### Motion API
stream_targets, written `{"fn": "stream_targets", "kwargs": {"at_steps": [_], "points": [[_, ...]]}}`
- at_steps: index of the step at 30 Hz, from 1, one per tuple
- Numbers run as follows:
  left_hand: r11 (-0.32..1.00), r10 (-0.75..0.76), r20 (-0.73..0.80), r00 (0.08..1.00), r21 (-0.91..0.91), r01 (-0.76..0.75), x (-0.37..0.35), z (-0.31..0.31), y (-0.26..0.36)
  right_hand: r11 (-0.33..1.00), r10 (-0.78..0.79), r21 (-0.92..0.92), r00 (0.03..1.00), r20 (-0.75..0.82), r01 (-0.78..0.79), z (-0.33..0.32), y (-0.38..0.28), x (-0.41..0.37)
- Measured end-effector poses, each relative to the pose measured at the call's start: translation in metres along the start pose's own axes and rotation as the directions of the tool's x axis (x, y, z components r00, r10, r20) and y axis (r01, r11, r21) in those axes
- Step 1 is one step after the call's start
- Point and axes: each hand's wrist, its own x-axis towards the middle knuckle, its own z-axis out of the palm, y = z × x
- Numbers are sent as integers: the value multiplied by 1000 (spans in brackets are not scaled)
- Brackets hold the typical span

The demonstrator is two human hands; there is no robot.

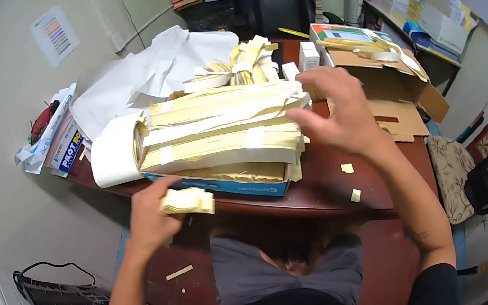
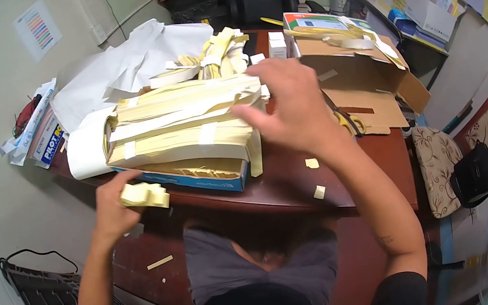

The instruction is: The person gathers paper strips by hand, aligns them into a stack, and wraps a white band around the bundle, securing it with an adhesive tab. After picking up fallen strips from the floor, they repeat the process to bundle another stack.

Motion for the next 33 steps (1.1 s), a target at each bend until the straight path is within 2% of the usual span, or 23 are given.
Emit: {"fn": "stream_targets", "kwargs": {"at_steps": [1,2,5,7,8,10,12,18,25,28,32,33], "points": [[999,53,-29,998,10,-52,-2,11,-3,998,-64,11,998,23,64,8,-10,10],[1000,15,-34,999,19,-14,-3,18,-3,997,-74,-4,996,59,74,16,-22,16],[995,-104,-99,990,-10,104,0,31,12,982,-57,-149,935,349,116,27,-53,22],[994,106,-238,965,45,-98,7,43,11,971,18,-214,859,511,107,37,-71,24],[994,104,-209,972,59,-94,8,46,8,964,64,-246,808,586,102,40,-76,23],[993,93,-146,985,87,-81,7,49,3,931,47,-324,824,564,168,53,-73,10],[995,89,-148,985,49,-82,10,50,3,908,-7,-356,856,516,222,61,-67,2],[990,99,-175,980,-84,-115,6,51,-4,953,-50,-240,880,472,183,50,-64,-1],[979,64,-188,980,-180,-98,11,50,-6,954,-61,-238,895,441,182,40,-70,-2],[982,39,-213,976,-173,-77,13,52,-1,966,-38,-200,855,517,164,32,-72,18],[989,43,-216,976,-128,-72,14,54,-3,992,25,-120,869,494,40,54,-63,49],[988,34,-215,976,-138,-65,13,54,-2,995,25,-91,832,555,31,60,-58,56]]}}
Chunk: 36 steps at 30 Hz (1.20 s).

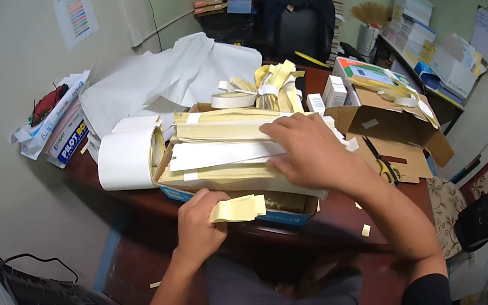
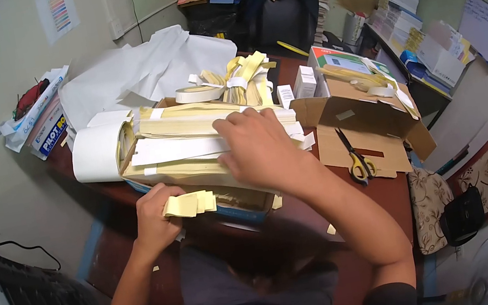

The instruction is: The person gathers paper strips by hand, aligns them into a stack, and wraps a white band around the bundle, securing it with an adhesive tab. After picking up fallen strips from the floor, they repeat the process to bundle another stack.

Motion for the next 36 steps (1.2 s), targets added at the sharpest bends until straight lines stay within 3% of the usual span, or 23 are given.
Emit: {"fn": "stream_targets", "kwargs": {"at_steps": [2,7,15,18,19,22,23,30,36], "points": [[1000,-13,1,1000,-17,13,0,-1,2,998,-17,59,990,138,9,9,8,15],[999,-11,3,1000,-35,11,-1,-1,1,999,-23,38,988,156,17,0,6,21],[975,-118,48,992,-182,125,6,-5,6,972,123,155,941,314,-178,0,12,33],[770,-397,58,916,-522,367,5,1,6,947,158,195,900,407,-255,-2,14,42],[681,-521,80,850,-561,471,4,-3,6,945,153,201,890,429,-259,0,16,44],[166,-583,288,760,-873,458,0,-13,-1,956,150,162,881,449,-245,-2,14,49],[219,-625,236,744,-862,457,-1,-10,0,960,159,138,879,449,-244,-1,12,50],[-61,-672,267,690,-950,307,-4,-6,7,959,179,147,919,352,-243,0,8,48],[-99,-674,287,681,-948,302,-1,-4,15,970,155,97,872,464,-225,-4,5,53]]}}
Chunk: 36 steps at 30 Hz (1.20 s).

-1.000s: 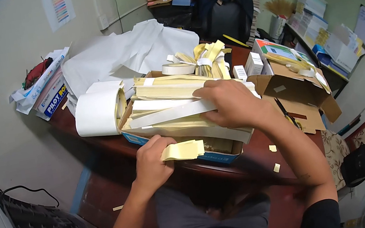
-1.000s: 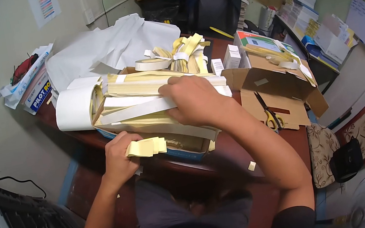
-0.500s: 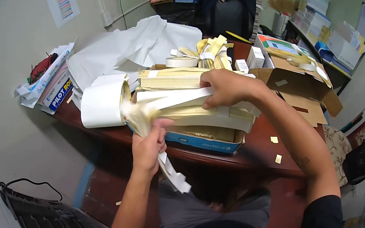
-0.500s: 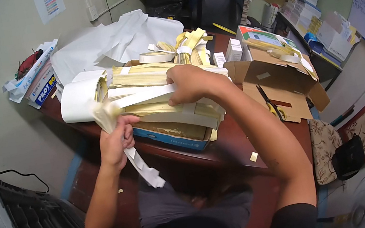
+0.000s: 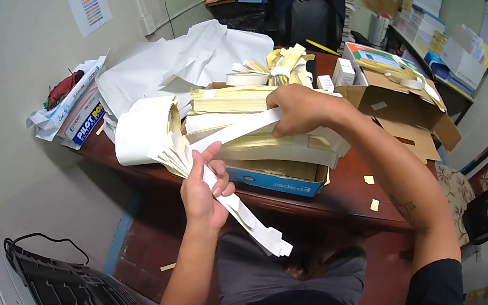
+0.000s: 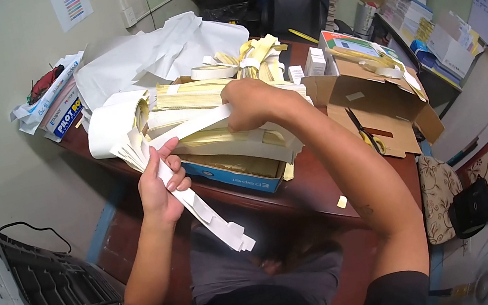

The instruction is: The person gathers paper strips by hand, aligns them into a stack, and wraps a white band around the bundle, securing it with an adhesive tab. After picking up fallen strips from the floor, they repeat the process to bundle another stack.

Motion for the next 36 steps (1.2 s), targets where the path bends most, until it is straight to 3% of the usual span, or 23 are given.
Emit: {"fn": "stream_targets", "kwargs": {"at_steps": [6,9,12,13,16,19,22,25,28,31,34,35,36], "points": [[999,12,-7,1000,-41,-12,2,-4,-3,999,-24,28,1000,-19,24,-2,1,2],[998,27,-14,1000,-57,-28,2,-2,-5,973,94,200,988,119,-117,-15,-1,-3],[994,41,-14,999,-100,-42,1,0,-4,790,31,603,990,138,-109,-11,18,-4],[992,46,-14,999,-119,-47,0,1,-4,710,125,682,985,123,-175,-8,22,-3],[988,61,29,998,-144,-56,-2,3,-2,588,201,785,975,91,-195,-9,26,-6],[989,75,42,996,-129,-69,-4,7,-2,485,125,859,985,118,-164,-20,22,-18],[988,141,29,990,-67,-138,-9,9,-1,450,147,884,987,69,-129,-26,16,-32],[976,184,20,983,-119,-180,-7,3,-5,453,108,885,992,67,-109,-28,23,-38],[971,185,64,981,-169,-172,-4,-3,-10,363,32,928,996,77,-84,-29,34,-39],[969,63,81,995,-245,-41,-5,0,-13,282,62,959,997,-50,30,-25,28,-51],[967,25,139,990,-254,11,-13,7,-21,235,-30,969,997,-75,80,-28,22,-74],[966,14,158,987,-258,28,-15,10,-24,178,-132,970,981,-143,165,-18,34,-76],[964,2,177,984,-261,45,-18,14,-28,123,-123,974,977,-175,190,-10,32,-85]]}}
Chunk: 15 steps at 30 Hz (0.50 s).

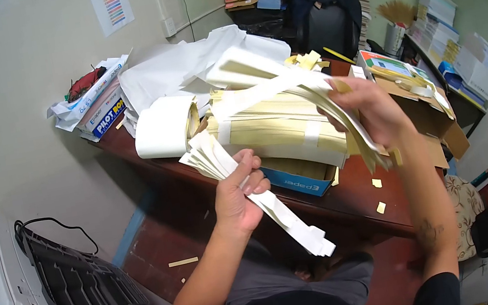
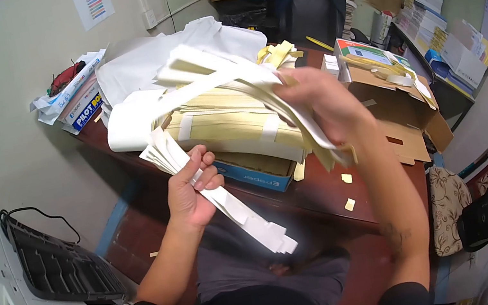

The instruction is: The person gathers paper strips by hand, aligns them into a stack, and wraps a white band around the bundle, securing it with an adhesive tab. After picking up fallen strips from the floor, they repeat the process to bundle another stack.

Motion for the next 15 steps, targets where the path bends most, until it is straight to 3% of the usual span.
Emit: {"fn": "stream_targets", "kwargs": {"at_steps": [2,4,5,8,10,12,15], "points": [[1000,-17,29,999,-20,17,-5,9,-9,993,-57,105,998,-32,60,13,19,-31],[998,-29,59,998,-48,31,-12,18,-20,994,41,105,981,-190,-22,34,48,-69],[994,-50,239,970,-86,72,-13,14,-24,992,38,121,985,-171,-17,41,72,-87],[995,-93,211,973,62,82,-28,25,-51,991,103,97,986,-134,-91,70,120,-133],[973,-224,259,940,114,200,-31,23,-64,942,180,313,969,-167,-121,78,139,-157],[966,-217,118,969,166,196,-38,21,-85,930,181,355,956,-231,-91,78,148,-176],[991,-133,201,971,59,124,-49,43,-106,931,155,364,937,-314,-32,75,162,-198]]}}
